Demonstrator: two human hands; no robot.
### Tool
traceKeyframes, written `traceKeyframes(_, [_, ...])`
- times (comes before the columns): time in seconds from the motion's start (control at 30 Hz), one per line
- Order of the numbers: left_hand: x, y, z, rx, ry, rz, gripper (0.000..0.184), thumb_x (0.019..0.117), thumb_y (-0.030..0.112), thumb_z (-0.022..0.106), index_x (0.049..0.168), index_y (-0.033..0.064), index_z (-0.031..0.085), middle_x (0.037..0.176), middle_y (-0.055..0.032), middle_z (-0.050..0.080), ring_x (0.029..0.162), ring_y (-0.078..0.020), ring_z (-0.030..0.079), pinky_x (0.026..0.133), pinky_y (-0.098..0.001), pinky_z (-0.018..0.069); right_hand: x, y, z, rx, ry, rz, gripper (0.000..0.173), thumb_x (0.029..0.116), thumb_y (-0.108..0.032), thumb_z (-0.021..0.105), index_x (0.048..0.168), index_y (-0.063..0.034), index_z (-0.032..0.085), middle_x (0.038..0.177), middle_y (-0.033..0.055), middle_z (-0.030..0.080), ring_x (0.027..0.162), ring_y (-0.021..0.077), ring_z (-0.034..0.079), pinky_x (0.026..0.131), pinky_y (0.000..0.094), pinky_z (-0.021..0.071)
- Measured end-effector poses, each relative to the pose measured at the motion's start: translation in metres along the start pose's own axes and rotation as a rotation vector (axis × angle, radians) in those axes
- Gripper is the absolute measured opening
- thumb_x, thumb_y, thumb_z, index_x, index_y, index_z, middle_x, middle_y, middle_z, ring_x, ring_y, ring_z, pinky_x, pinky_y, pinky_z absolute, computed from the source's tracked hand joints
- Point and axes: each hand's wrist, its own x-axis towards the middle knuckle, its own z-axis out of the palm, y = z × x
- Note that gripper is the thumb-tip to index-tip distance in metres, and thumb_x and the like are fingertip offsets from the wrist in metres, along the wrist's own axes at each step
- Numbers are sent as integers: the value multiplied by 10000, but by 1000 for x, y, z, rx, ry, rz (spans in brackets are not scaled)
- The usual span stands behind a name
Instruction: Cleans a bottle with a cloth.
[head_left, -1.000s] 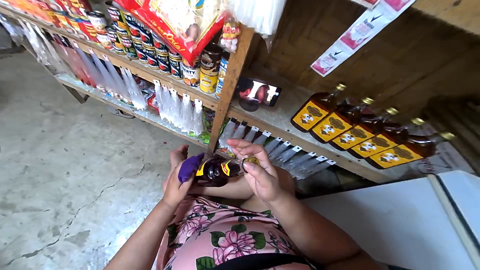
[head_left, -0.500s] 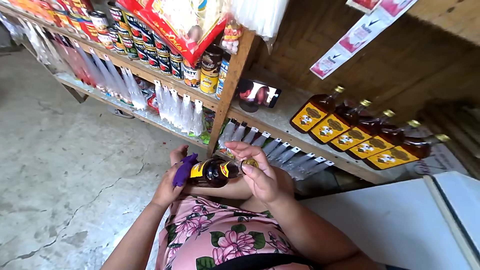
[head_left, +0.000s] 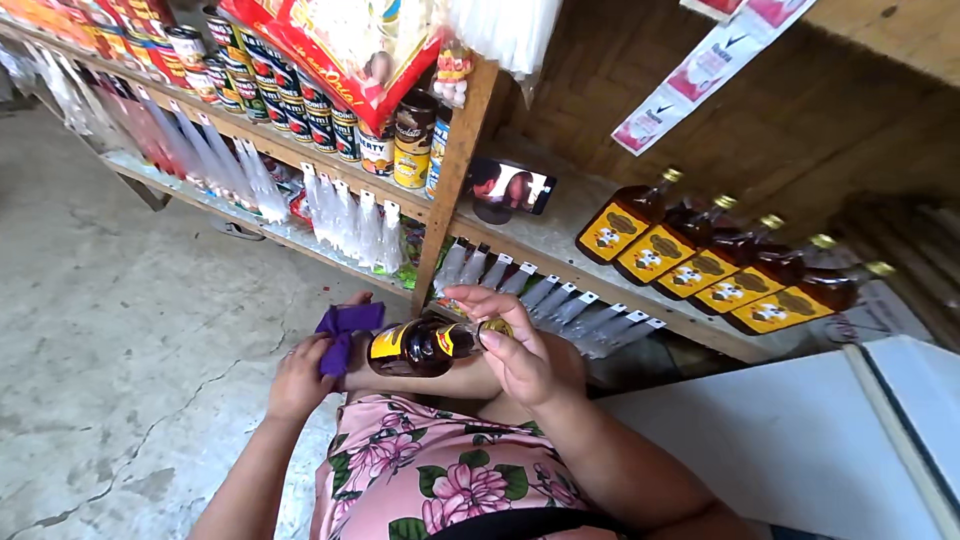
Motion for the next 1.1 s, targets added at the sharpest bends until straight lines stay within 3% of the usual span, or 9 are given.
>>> traceKeyframes(0.07, [6,9,-13,-88,51,-168,445,927,215,649,1311,-7,619,1331,-274,606,1227,-473,588,1014,-688,441,0,1,-1,-4,1,-8,221,1031,-331,535,1208,-243,633,1446,37,572,1358,219,516,1088,434,459])
traceKeyframes(0.13, [13,25,-24,-198,178,-163,446,919,229,649,1285,-24,627,1341,-288,580,1238,-469,566,1023,-669,439,1,1,-1,-12,4,-15,226,1029,-342,535,1211,-250,633,1458,29,563,1363,210,510,1088,428,458])
traceKeyframes(0.3, [28,115,-56,-427,322,195,394,885,214,663,1210,-8,654,1231,-187,631,1165,-260,605,982,-467,507,-1,-2,2,-69,16,-16,220,1022,-354,539,1208,-280,631,1543,-5,469,1449,211,408,1147,448,406])
traceKeyframes(0.4, [30,165,-60,-571,234,474,348,919,213,668,1245,92,652,1271,-55,659,1237,-143,586,1110,-459,420,-4,-3,4,-181,8,-54,265,1041,-395,514,1254,-270,611,1602,-12,381,1479,190,354,1158,418,392])
traceKeyframes(0.5, [29,193,-50,-710,125,630,379,986,309,616,1324,138,598,1319,-7,642,1261,-90,575,1114,-387,455,-6,-5,6,-306,-23,-111,298,1059,-383,483,1295,-244,602,1646,21,303,1507,204,310,1184,417,373])
traceKeyframes(0.57, [29,197,-43,-767,98,669,365,998,328,595,1304,129,598,1275,-4,656,1216,-65,597,1060,-326,507,-8,-6,4,-375,-53,-134,319,1068,-382,462,1320,-239,596,1659,41,284,1531,233,267,1212,445,335])
traceKeyframes(0.77, [36,169,-36,-666,50,653,401,969,357,623,1269,91,614,1238,-39,680,1219,-87,599,1082,-355,480,-9,-9,0,-445,-83,-136,370,1073,-440,430,1323,-225,598,1642,43,326,1548,252,227,1248,503,239])
traceKeyframes(0.97, [41,144,-23,-667,40,593,363,995,368,581,1254,122,643,1269,10,678,1252,-59,569,1202,-413,312,-8,-6,-2,-410,-56,-118,403,1067,-450,431,1306,-169,595,1625,82,359,1536,266,259,1228,482,289])
traceKeyframes(1.1, [40,138,-16,-697,70,587,354,968,313,622,1273,133,629,1302,2,658,1283,-98,557,1187,-428,349,-6,-5,-1,-393,-60,-129,391,1065,-445,434,1297,-172,591,1616,78,374,1523,267,289,1215,478,316])
